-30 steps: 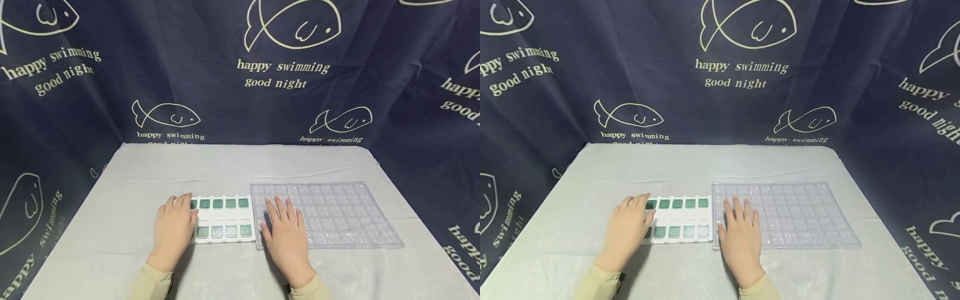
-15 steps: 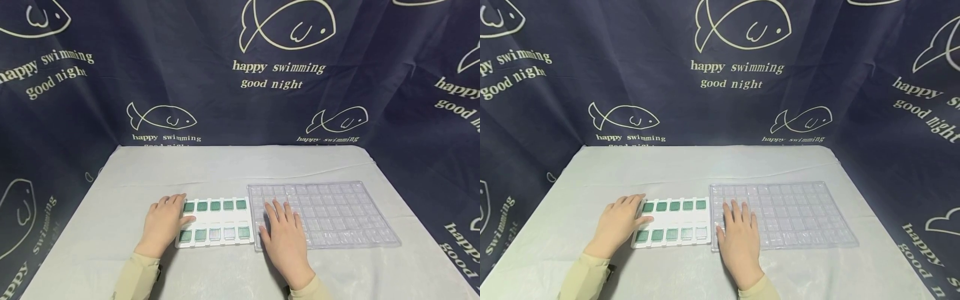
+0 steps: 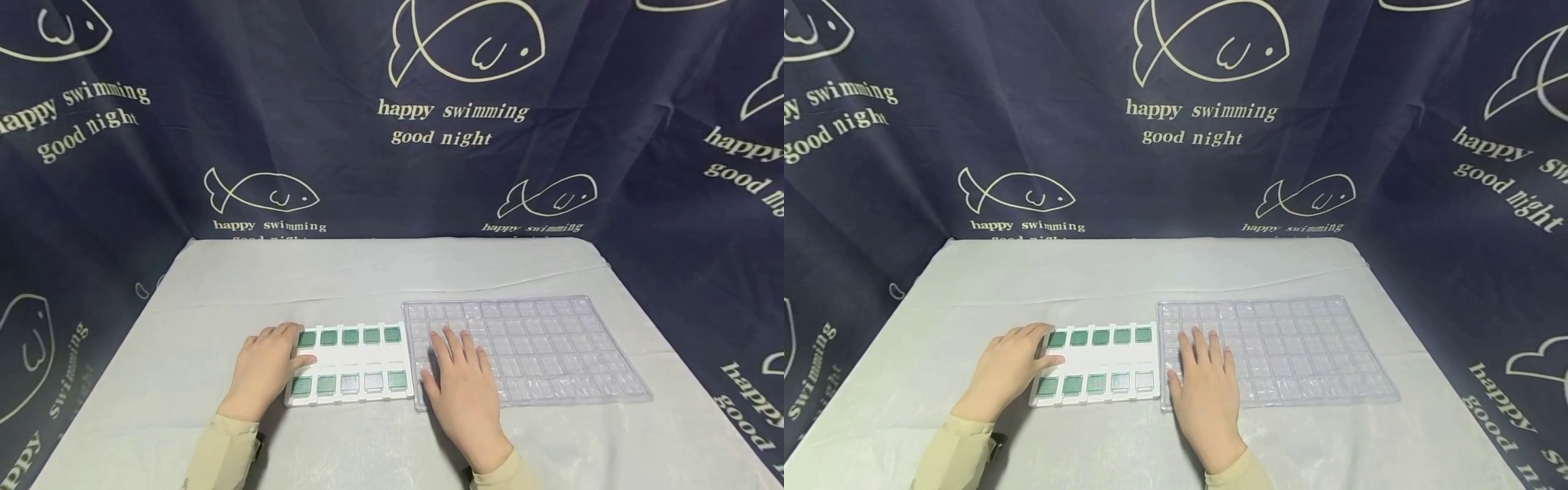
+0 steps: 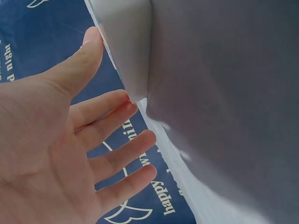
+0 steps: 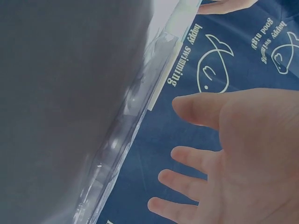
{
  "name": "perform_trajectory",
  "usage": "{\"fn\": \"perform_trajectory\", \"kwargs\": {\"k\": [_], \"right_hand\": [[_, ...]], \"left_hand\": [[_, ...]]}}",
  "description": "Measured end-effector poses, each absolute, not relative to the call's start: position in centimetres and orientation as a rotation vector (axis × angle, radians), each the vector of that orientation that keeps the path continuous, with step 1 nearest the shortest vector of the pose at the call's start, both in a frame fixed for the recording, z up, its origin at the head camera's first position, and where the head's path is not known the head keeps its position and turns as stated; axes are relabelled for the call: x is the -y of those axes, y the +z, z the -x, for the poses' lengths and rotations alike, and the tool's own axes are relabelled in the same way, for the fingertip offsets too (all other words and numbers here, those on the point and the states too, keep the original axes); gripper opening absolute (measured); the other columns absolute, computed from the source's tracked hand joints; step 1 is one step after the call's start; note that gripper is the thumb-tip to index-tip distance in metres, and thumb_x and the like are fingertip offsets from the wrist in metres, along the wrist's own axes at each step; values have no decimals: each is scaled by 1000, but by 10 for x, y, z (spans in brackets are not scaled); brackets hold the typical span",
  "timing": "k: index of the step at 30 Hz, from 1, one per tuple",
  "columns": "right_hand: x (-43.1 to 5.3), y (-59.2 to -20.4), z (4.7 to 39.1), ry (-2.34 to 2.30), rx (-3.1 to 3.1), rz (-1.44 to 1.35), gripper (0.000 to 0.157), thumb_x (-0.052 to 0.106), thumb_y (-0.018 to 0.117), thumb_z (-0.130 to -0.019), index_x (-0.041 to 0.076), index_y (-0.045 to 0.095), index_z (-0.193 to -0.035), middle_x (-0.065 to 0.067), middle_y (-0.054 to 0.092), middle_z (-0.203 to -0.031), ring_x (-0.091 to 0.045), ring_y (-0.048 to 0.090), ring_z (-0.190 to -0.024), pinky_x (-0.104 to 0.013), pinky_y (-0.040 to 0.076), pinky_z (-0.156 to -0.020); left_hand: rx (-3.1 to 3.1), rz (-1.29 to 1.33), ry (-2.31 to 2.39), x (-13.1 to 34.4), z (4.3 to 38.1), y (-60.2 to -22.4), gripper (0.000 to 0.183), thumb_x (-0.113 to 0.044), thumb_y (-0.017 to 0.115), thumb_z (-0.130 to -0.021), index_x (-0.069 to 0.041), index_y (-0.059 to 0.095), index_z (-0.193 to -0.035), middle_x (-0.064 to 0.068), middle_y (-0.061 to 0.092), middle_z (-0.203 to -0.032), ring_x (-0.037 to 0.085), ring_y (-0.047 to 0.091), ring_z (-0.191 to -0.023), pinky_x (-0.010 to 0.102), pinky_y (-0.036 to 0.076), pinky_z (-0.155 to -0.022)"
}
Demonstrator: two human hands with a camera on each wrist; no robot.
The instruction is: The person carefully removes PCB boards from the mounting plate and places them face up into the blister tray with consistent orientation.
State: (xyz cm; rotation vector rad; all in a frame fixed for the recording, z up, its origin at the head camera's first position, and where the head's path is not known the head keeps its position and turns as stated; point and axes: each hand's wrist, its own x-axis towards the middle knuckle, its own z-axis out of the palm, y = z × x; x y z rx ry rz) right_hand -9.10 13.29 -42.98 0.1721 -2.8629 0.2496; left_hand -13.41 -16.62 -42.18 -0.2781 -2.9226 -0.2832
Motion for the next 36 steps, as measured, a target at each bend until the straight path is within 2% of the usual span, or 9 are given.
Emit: {"fn": "perform_trajectory", "kwargs": {"k": [8, 12, 17, 19, 21, 28, 36], "right_hand": [[-136, -420, 88, 298, 2905, -280, 62, 37, 69, -96, 10, 49, -148, -14, 48, -156, -43, 43, -145, -63, 38, -116], [-141, -412, 91, 303, 2887, -364, 60, 35, 70, -96, 10, 51, -146, -13, 53, -151, -41, 48, -142, -60, 43, -113], [-141, -402, 105, 329, 2783, -490, 54, 26, 77, -91, 11, 58, -140, -10, 70, -129, -31, 70, -113, -48, 58, -91], [-138, -399, 113, 354, 2754, -557, 51, 22, 78, -90, 11, 61, -136, -8, 73, -121, -28, 73, -103, -44, 60, -82], [-136, -397, 122, 394, 2742, -610, 46, 19, 79, -89, 10, 64, -132, -7, 75, -116, -26, 75, -98, -42, 61, -80], [-126, -404, 153, 334, 2747, -775, 31, 18, 80, -88, 11, 71, -117, -2, 75, -109, -22, 74, -95, -39, 61, -80], [-116, -416, 171, 222, 2785, -900, 35, 23, 84, -84, 11, 72, -115, 0, 73, -105, -20, 73, -94, -37, 61, -81]], "left_hand": [[2942, 281, -285, 167, 134, -421, 60, -39, 82, -81, -3, 66, -126, 14, 71, -126, 39, 66, -113, 56, 54, -90], [2974, 272, -282, 167, 133, -420, 60, -40, 81, -83, -2, 65, -128, 15, 69, -129, 41, 65, -116, 57, 53, -93], [2972, 246, -288, 169, 133, -419, 61, -39, 81, -82, -2, 66, -128, 15, 70, -129, 41, 65, -116, 57, 54, -93], [2964, 246, -294, 171, 133, -419, 61, -39, 82, -82, -2, 66, -128, 15, 70, -128, 41, 65, -115, 57, 54, -92], [2962, 250, -304, 172, 134, -419, 61, -39, 82, -82, -2, 65, -128, 16, 69, -128, 41, 65, -114, 57, 55, -90], [2976, 266, -346, 172, 133, -422, 60, -38, 81, -83, -2, 64, -128, 16, 69, -130, 40, 65, -114, 56, 56, -87], [2962, 261, -366, 169, 132, -425, 61, -38, 82, -83, -3, 65, -128, 15, 68, -130, 38, 65, -114, 54, 57, -86]]}}
